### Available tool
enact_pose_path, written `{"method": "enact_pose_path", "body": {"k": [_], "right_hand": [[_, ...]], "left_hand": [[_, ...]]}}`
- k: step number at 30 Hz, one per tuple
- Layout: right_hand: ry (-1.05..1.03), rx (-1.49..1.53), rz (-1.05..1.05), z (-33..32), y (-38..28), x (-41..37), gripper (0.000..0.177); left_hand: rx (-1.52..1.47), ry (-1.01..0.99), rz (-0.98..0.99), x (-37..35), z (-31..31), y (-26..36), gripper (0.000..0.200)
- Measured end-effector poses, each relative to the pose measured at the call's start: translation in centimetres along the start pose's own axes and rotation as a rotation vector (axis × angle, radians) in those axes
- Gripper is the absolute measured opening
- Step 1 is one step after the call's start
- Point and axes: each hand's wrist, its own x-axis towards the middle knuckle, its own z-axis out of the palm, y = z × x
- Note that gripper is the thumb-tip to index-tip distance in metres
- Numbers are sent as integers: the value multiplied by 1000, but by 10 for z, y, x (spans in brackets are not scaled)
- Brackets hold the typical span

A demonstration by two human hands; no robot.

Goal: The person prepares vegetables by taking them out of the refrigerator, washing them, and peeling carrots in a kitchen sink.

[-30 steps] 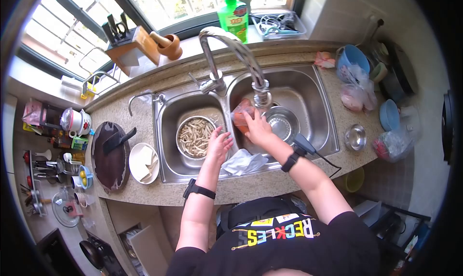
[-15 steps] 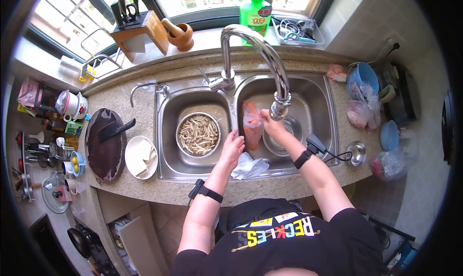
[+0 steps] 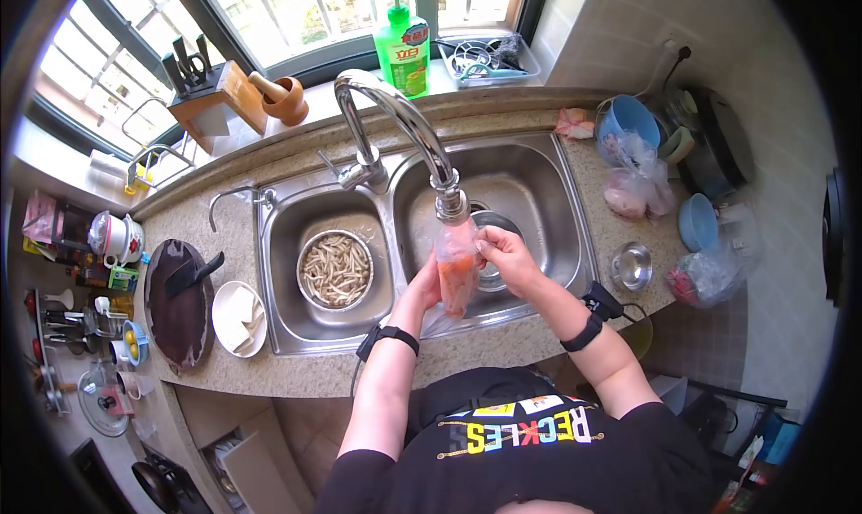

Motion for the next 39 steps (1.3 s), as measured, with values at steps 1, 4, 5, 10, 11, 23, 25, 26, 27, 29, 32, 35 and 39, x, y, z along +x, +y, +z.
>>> {"method": "enact_pose_path", "body": {"k": [1, 4, 5, 10, 11, 23, 25, 26, 27, 29, 32, 35, 39], "right_hand": [[23, 69, 33, -4, -1, -2, 10], [113, 254, 23, -35, -3, 4, 7], [118, 257, 24, -45, -1, 5, 7], [107, 455, 17, -75, 29, 9, 8], [129, 453, 8, -81, 35, 11, 10], [537, 390, 365, -80, 116, -2, 27], [421, 410, 497, -87, 122, 4, 35], [497, 646, 511, -88, 126, 6, 41], [506, 653, 513, -82, 115, 4, 41], [722, 889, 674, -67, 76, 3, 50], [604, 965, 584, -69, 107, 2, 54], [506, 1018, 570, -67, 113, -7, 69], [283, 1144, 672, -63, 98, -21, 83]], "left_hand": [[1, -4, -4, -3, 11, -4, 62], [-37, 110, 35, -4, 18, -16, 72], [-36, 111, 29, -2, 12, -17, 72], [-60, 212, 35, 8, -19, -33, 54], [-57, 211, 29, 14, -22, -35, 54], [648, 749, 622, 5, 12, -44, 35], [696, 780, 628, 8, 13, -45, 35], [735, 815, 646, 9, 13, -47, 35], [741, 812, 635, 10, 14, -49, 35], [540, 845, 635, 15, 15, -51, 35], [556, 847, 671, 15, 16, -57, 34], [612, 834, 711, 13, 28, -58, 34], [679, 789, 767, 13, 52, -53, 35]]}}
